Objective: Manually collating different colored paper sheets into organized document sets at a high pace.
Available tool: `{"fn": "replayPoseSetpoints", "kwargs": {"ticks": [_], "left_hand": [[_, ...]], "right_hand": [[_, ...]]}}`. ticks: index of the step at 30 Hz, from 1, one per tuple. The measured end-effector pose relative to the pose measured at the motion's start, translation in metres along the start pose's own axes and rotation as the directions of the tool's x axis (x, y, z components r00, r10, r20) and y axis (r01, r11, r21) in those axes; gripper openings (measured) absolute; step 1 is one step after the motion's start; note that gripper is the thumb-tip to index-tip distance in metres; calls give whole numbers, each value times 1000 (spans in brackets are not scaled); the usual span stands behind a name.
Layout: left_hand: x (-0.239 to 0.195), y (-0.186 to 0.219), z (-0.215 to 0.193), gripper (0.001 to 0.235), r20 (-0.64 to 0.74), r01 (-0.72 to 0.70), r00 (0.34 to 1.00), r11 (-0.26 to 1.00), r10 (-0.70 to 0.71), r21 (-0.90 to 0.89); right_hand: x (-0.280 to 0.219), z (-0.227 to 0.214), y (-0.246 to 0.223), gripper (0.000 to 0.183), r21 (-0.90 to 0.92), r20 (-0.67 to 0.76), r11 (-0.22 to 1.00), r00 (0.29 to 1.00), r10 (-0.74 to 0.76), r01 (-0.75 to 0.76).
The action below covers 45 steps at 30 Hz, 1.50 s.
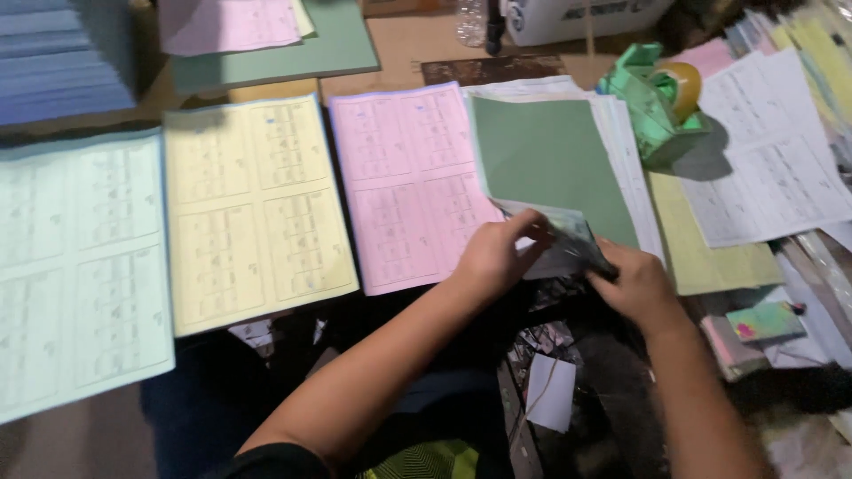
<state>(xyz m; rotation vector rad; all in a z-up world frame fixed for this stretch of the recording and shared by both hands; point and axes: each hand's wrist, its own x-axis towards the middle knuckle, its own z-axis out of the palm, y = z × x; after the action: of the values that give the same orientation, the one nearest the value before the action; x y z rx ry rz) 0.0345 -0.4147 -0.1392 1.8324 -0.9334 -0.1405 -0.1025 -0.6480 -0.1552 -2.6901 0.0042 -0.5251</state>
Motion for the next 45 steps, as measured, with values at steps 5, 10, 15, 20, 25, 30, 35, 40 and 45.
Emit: {"fn": "replayPoseSetpoints", "kwargs": {"ticks": [5, 10, 15, 20, 25, 30, 35, 40, 45], "left_hand": [[-33, 4, -73, 35, 159, -279, 958, 896, 238, 344], [-78, -3, -144, 36, 173, -108, 984, 628, -43, 770], [-92, -2, -155, 21, 176, -3, 966, 675, -188, 738], [-103, -48, -144, 9, 191, -225, 974, 518, 119, 826], [-106, -24, -146, 9, -117, -271, 826, 571, 551, 775], [-113, -38, -155, 17, -254, -244, 748, 610, 613, 754], [-164, -27, -265, 21, -244, -29, 936, 748, 252, 664], [-204, -51, -311, 32, -62, 79, 997, 538, -50, 839], [-210, -57, -322, 38, -50, 113, 991, 577, -125, 809]], "right_hand": [[7, -2, 46, 60, -102, 218, 923, 897, 385, -371], [42, -35, -40, 33, -49, -280, 979, 943, 179, -200], [88, -6, -152, 46, -258, -418, 927, 834, -361, 272], [82, 64, -177, 47, -150, 3, 949, 960, -279, 276], [53, 79, -187, 48, -140, 58, 940, 950, -306, 311], [54, 104, -143, 41, -190, -43, 920, 934, -356, 342], [95, 57, -104, 33, -95, -177, 959, 953, 248, -267], [136, 57, -277, 57, -126, -318, 984, 934, -163, 129], [150, 130, -362, 45, -170, 128, 922, 936, -328, 347]]}}
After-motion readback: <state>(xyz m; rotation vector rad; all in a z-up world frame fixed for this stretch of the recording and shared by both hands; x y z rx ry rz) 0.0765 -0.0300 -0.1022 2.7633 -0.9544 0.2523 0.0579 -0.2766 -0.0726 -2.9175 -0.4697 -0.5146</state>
